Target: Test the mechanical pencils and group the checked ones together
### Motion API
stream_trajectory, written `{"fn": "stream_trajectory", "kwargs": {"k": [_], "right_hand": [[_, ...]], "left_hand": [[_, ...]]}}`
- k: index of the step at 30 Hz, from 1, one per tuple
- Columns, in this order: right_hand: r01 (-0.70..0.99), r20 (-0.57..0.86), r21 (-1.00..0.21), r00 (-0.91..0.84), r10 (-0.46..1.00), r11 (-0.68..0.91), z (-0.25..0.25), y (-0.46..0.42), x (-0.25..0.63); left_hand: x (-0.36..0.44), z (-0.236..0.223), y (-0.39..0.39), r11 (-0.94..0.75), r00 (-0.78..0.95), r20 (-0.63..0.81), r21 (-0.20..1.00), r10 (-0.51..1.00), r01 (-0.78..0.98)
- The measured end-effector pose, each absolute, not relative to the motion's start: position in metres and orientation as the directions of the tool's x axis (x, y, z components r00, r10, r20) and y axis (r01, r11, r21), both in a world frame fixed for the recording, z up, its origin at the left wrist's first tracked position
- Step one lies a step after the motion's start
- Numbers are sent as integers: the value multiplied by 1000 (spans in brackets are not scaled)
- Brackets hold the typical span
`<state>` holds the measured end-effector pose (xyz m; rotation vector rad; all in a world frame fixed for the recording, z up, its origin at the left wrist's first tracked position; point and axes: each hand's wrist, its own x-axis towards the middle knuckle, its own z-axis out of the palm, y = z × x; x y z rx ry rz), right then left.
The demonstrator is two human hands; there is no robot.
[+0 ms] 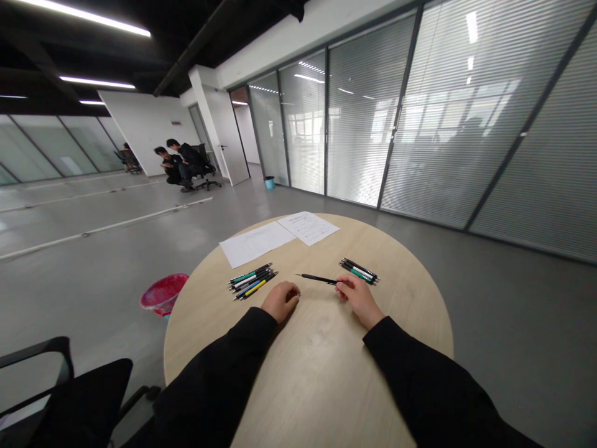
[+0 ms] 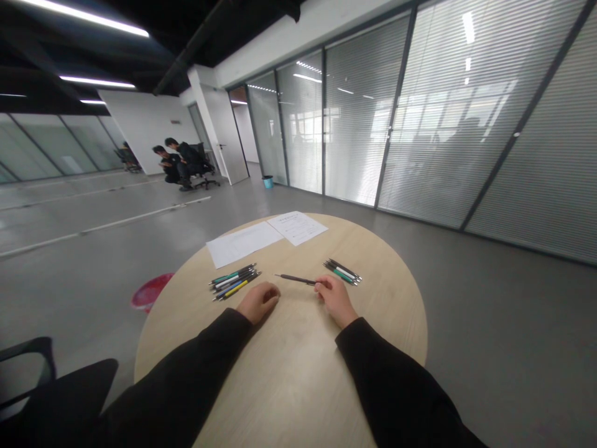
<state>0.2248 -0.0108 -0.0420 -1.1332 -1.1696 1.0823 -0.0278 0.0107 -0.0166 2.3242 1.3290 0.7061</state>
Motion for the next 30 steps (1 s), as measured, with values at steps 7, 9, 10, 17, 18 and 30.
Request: {"fn": "stream_trajectory", "kwargs": {"k": [7,9,10,17,18,30], "right_hand": [[-47,109,-992,93,990,113,-42,-10,225],[-47,108,-993,92,990,112,-42,-10,224],[-48,106,-993,92,990,110,-42,-10,224],[-38,121,-991,87,989,125,-41,-11,224],[-38,122,-991,86,989,126,-41,-11,225],[-26,117,-993,79,990,119,-41,-11,225]], "left_hand": [[-28,-16,11,-494,443,239,571,864,656],[-28,-15,11,-487,443,228,576,867,657],[-28,-15,11,-486,446,223,574,867,659],[-29,-15,11,-491,449,232,594,863,637],[-29,-15,11,-489,446,232,597,864,636],[-29,-18,13,-381,223,309,738,925,556]]}}
